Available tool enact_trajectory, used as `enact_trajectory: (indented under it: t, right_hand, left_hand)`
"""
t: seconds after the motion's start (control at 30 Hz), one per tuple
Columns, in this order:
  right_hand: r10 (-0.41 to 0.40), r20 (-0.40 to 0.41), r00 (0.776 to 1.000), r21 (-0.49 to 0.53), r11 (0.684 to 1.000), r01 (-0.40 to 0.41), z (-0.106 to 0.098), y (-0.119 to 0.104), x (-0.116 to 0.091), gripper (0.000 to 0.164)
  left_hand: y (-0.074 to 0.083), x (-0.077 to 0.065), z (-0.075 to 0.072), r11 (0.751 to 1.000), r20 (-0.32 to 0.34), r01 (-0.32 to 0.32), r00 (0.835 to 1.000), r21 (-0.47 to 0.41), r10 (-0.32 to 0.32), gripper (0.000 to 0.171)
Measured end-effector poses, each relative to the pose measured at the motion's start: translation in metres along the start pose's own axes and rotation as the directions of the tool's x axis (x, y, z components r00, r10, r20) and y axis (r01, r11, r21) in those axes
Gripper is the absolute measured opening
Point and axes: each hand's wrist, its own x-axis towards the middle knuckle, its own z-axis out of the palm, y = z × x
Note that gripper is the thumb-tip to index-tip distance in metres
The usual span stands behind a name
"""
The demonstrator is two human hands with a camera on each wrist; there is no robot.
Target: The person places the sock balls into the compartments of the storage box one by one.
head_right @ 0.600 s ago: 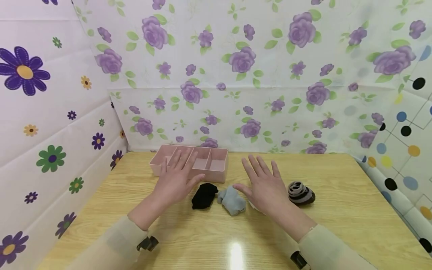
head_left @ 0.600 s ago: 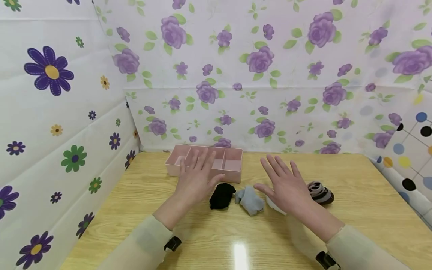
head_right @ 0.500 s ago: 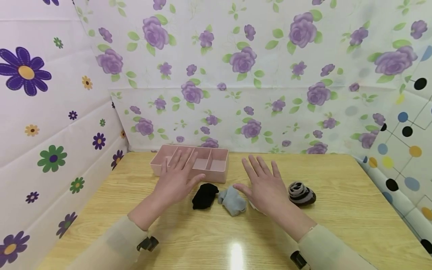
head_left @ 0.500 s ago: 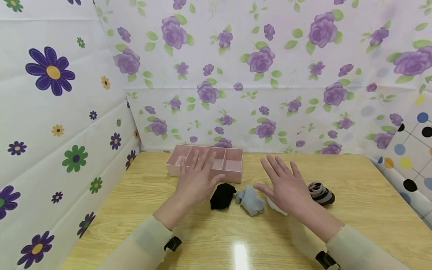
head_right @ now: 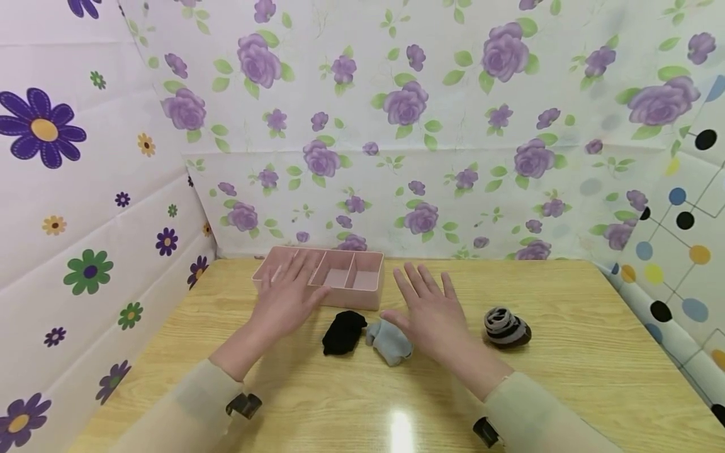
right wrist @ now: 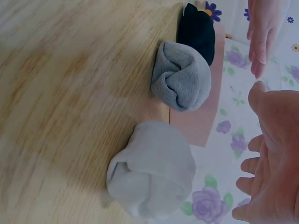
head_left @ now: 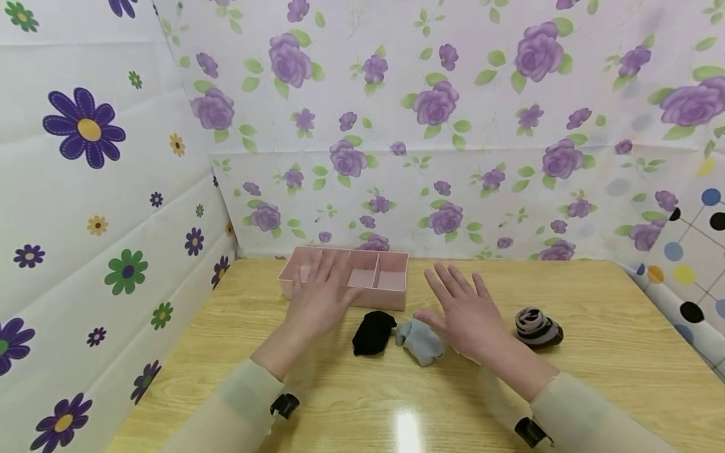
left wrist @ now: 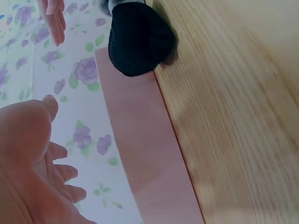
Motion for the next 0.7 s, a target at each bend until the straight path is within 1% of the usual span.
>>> enact_trajectory:
  t: [0.17, 0.33, 0.43, 0.7]
  right_hand:
    - [-0.002, -0.012, 1.0, 0.0, 1.0, 0.002, 0.003, -0.004, 0.005, 0.089]
    - [-0.003, -0.002, 1.0, 0.006, 1.0, 0.003, 0.005, -0.008, 0.009, 0.089]
    - [-0.005, 0.004, 1.0, 0.006, 1.0, 0.005, 0.005, -0.01, 0.011, 0.089]
    - [-0.017, 0.002, 1.0, 0.005, 1.0, 0.017, 0.009, -0.015, 0.014, 0.089]
  left_hand:
    - [-0.006, 0.003, 0.001, 0.999, -0.019, 0.029, 0.999, -0.015, -0.029, 0.086]
    - [-0.013, 0.005, 0.004, 0.998, -0.026, 0.059, 0.998, -0.011, -0.059, 0.088]
    - [-0.018, 0.007, 0.006, 0.998, -0.028, 0.065, 0.997, -0.014, -0.065, 0.088]
    - [-0.026, 0.008, 0.009, 0.992, -0.01, 0.088, 0.996, -0.09, -0.089, 0.087]
